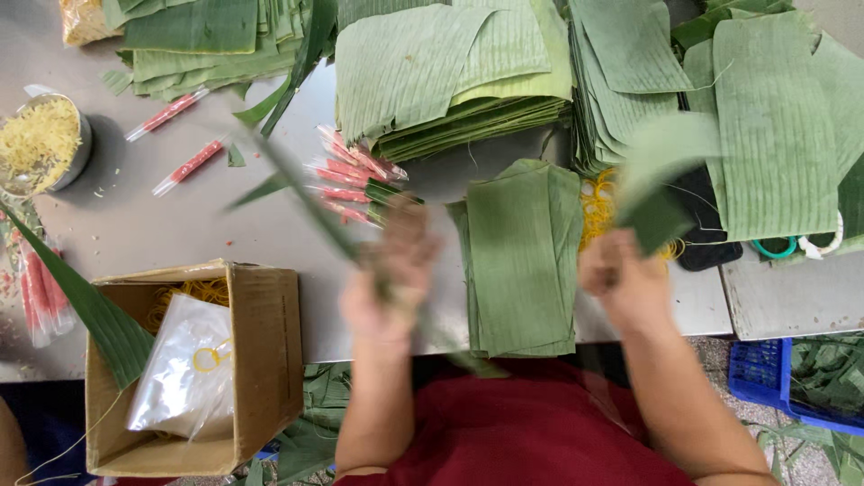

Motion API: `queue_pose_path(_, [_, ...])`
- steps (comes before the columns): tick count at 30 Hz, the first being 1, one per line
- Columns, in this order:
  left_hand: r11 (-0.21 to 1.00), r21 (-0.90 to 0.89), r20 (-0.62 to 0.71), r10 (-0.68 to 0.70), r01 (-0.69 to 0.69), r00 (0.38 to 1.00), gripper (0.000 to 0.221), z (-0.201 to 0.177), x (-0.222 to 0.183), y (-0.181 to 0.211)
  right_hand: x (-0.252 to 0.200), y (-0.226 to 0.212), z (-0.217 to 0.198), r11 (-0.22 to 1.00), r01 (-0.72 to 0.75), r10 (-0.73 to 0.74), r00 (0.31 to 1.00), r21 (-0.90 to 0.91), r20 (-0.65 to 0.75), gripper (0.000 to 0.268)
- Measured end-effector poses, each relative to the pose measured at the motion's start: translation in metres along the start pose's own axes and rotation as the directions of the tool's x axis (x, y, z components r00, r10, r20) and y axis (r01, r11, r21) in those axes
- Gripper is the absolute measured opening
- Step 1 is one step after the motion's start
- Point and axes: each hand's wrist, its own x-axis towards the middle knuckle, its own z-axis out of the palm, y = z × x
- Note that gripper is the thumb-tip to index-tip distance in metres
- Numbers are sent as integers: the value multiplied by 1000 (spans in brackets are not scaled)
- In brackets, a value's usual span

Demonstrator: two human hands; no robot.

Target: The person wraps pink food cylinders in green banana leaves, rolls them into tight cylinders, and organizes the finished bundles. They handle the leaves and food items by hand while working at a table.

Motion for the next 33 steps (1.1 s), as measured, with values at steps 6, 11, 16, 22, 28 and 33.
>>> queue_pose_path(6, [942,230,-463,-114,244,879,42,30,8,-88,-5,34,44,840,410,-286,892,-356,351,58])
queue_pose_path(11, [910,412,-498,267,-46,825,35,30,17,-101,-34,21,26,570,624,-518,778,-534,356,57])
queue_pose_path(16, [680,729,-256,381,-82,888,23,27,6,-118,-37,7,17,868,240,-199,970,-435,138,39])
queue_pose_path(22, [690,724,-396,432,-14,810,58,44,15,-81,-6,-59,-73,535,303,-719,654,-789,-237,38])
queue_pose_path(28, [825,497,-163,394,-270,905,90,44,15,-14,30,-109,-154,-352,222,-788,454,-909,416,29])
queue_pose_path(33, [972,236,-364,98,-10,926,80,8,5,8,48,-107,-130,-590,52,-570,680,-805,462,28])
